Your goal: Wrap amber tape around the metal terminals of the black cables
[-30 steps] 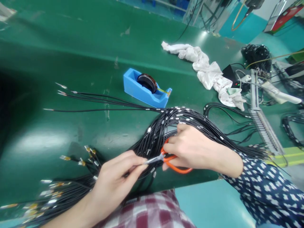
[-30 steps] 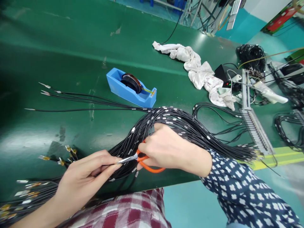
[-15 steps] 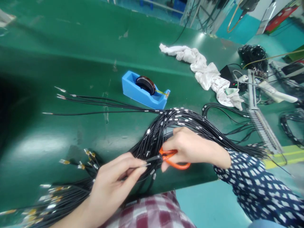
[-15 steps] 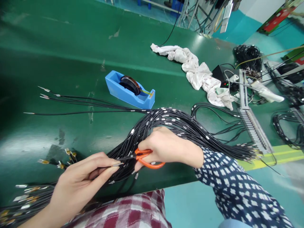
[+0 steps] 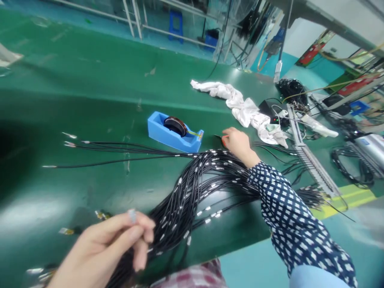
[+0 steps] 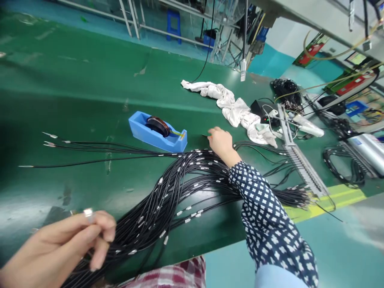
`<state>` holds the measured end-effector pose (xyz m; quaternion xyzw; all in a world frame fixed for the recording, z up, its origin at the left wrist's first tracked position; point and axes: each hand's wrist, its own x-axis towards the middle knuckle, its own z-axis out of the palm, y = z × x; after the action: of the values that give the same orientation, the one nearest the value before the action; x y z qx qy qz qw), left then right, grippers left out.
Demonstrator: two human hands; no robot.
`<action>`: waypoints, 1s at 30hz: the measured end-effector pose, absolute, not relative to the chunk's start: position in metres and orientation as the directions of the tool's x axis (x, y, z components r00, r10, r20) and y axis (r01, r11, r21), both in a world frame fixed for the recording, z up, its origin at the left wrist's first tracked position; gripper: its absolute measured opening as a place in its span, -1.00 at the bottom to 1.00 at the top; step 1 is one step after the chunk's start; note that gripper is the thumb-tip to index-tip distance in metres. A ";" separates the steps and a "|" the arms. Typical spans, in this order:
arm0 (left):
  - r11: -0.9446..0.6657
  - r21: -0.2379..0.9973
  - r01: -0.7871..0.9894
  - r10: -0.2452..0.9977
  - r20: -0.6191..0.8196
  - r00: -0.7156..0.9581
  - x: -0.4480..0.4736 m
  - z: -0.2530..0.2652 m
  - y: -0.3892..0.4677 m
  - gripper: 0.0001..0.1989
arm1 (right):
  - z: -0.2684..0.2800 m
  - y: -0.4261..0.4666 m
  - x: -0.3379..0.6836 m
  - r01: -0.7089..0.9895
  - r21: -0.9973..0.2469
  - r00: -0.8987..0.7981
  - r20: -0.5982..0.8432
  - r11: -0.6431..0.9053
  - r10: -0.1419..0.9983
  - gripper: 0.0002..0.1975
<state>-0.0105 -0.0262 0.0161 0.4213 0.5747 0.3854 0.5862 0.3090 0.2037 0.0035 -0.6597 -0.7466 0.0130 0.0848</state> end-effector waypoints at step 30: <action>0.564 0.802 -0.195 0.822 -0.525 0.220 0.009 0.016 -0.022 -0.78 | 0.051 0.234 0.254 0.773 -0.633 -0.312 -0.338 0.031 0.888 -0.86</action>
<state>0.0092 -0.0221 0.0157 0.3047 0.5145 0.3536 0.7193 0.2538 0.2337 0.0511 -0.5816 -0.7142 0.3823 0.0749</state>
